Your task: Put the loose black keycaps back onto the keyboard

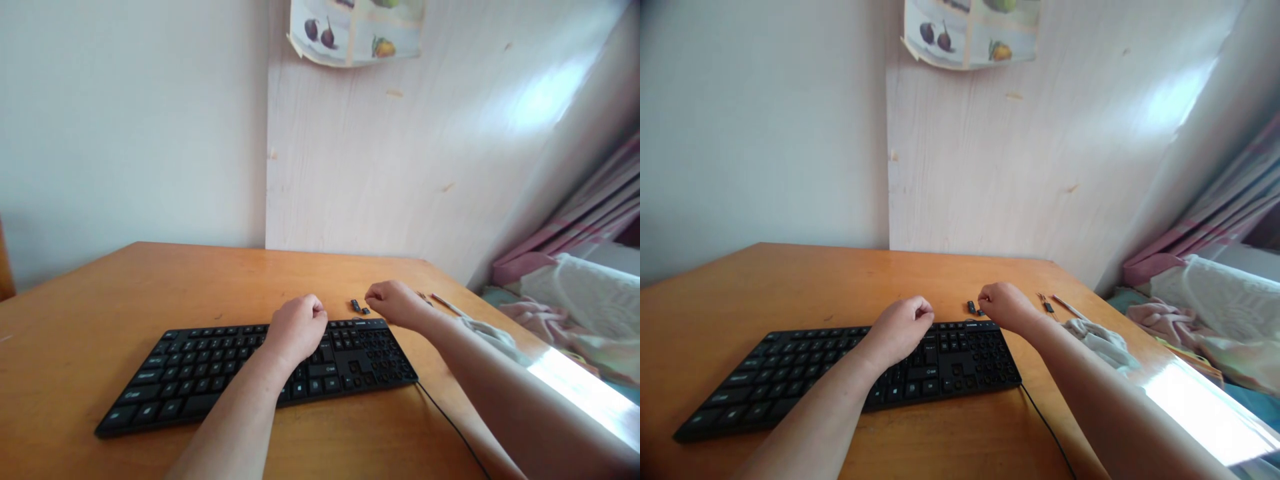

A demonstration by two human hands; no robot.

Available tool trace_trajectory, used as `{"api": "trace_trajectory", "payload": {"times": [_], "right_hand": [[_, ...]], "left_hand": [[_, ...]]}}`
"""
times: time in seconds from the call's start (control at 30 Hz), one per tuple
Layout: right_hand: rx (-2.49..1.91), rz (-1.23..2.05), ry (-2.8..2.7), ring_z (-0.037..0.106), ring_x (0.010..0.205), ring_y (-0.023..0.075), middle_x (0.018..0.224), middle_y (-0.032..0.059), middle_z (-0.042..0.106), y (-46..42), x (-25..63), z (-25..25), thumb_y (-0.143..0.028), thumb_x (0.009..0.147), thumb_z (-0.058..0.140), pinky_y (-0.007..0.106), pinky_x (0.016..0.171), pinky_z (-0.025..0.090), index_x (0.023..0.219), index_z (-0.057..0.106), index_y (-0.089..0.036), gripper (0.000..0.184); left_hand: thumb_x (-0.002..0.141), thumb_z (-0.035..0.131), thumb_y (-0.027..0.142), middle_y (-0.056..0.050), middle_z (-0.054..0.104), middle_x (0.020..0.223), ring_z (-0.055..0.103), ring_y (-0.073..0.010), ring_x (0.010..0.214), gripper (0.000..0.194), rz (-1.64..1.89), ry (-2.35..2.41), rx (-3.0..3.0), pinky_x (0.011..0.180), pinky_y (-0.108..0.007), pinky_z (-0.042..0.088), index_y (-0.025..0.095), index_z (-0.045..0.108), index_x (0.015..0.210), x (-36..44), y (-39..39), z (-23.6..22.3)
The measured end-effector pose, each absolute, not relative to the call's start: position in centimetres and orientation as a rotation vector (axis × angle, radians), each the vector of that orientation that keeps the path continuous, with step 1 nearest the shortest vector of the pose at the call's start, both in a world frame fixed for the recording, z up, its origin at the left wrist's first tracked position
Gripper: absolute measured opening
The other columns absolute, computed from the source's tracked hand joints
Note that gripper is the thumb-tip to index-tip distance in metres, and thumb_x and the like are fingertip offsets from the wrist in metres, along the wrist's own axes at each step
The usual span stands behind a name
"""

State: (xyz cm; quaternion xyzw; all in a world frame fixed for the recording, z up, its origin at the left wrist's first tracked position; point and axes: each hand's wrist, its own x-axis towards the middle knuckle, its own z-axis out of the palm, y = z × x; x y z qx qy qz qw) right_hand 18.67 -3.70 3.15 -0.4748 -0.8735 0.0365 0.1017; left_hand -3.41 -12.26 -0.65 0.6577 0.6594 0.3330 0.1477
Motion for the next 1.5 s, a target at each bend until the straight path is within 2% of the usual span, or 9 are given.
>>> {"api": "trace_trajectory", "payload": {"times": [0.27, 0.47, 0.7, 0.9, 1.2, 1.37, 1.5], "right_hand": [[-1.6, 0.116, -2.569, 0.058, 0.066, 0.0139, 0.075, 0.0046, 0.07, -0.9, 18.0, 1.3, -0.023, 0.078, 0.05, 0.024, 0.056, 0.035, 0.078, 0.072, -0.017, 0.023], [-1.762, 0.064, -2.542, 0.062, 0.072, 0.0188, 0.079, 0.0094, 0.072, 0.6, 16.7, 0.6, -0.04, 0.08, 0.053, 0.026, 0.06, 0.039, 0.075, 0.072, -0.017, 0.03], [-1.919, 0.051, -2.521, 0.066, 0.083, 0.0252, 0.091, 0.0145, 0.072, 1.2, 15.3, 0.4, -0.054, 0.08, 0.053, 0.031, 0.068, 0.046, 0.082, 0.074, -0.017, 0.042], [-1.971, 0.036, -2.501, 0.067, 0.086, 0.0291, 0.094, 0.0151, 0.073, 1.3, 14.4, 0.3, -0.049, 0.078, 0.055, 0.034, 0.068, 0.049, 0.084, 0.073, -0.017, 0.038], [-1.99, 0.082, -2.473, 0.068, 0.088, 0.0296, 0.093, 0.0172, 0.073, 1.8, 14.2, 0.0, -0.039, 0.074, 0.06, 0.034, 0.07, 0.049, 0.082, 0.074, -0.016, 0.028], [-1.922, 0.133, -2.419, 0.067, 0.081, 0.0283, 0.082, 0.0158, 0.072, 2.1, 14.3, 0.0, -0.036, 0.071, 0.062, 0.031, 0.064, 0.046, 0.071, 0.071, -0.015, 0.024], [-1.777, 0.237, -2.353, 0.065, 0.072, 0.0218, 0.071, 0.011, 0.07, 1.4, 14.4, 0.5, -0.036, 0.073, 0.06, 0.026, 0.057, 0.041, 0.067, 0.066, -0.015, 0.022]], "left_hand": [[0.082, 0.051, 0.028, -0.006, 0.072, 0.086, 0.064, -0.0213, 0.081, 0.016, 0.845, 1.963, 1.956, 0.069, -0.029, 0.041, 0.023, 0.067, 0.082, -3.3, -12.4, -0.6], [0.083, 0.05, 0.031, -0.006, 0.072, 0.09, 0.063, -0.0222, 0.083, 0.018, 0.791, 1.979, 1.98, 0.069, -0.03, 0.041, 0.024, 0.067, 0.085, -3.4, -12.2, -0.8], [0.082, 0.051, 0.033, -0.007, 0.071, 0.088, 0.062, -0.0233, 0.081, 0.02, 0.792, 1.96, 1.98, 0.068, -0.031, 0.04, 0.023, 0.067, 0.085, -3.6, -12.1, -1.2], [0.082, 0.05, 0.033, -0.007, 0.071, 0.088, 0.062, -0.0229, 0.08, 0.019, 0.802, 1.963, 1.971, 0.067, -0.03, 0.038, 0.023, 0.067, 0.082, -3.4, -12.3, -0.9], [0.082, 0.051, 0.033, -0.007, 0.071, 0.088, 0.063, -0.0232, 0.081, 0.019, 0.792, 1.971, 1.977, 0.067, -0.03, 0.039, 0.023, 0.067, 0.084, -3.3, -12.4, -0.8], [0.082, 0.052, 0.033, -0.007, 0.071, 0.086, 0.063, -0.0235, 0.081, 0.018, 0.802, 1.99, 1.986, 0.068, -0.031, 0.039, 0.023, 0.068, 0.083, -3.2, -12.4, -1.0], [0.082, 0.053, 0.03, -0.007, 0.071, 0.088, 0.063, -0.0229, 0.081, 0.016, 0.88, 1.978, 1.984, 0.068, -0.031, 0.041, 0.023, 0.067, 0.084, -3.3, -12.3, -1.0]]}}
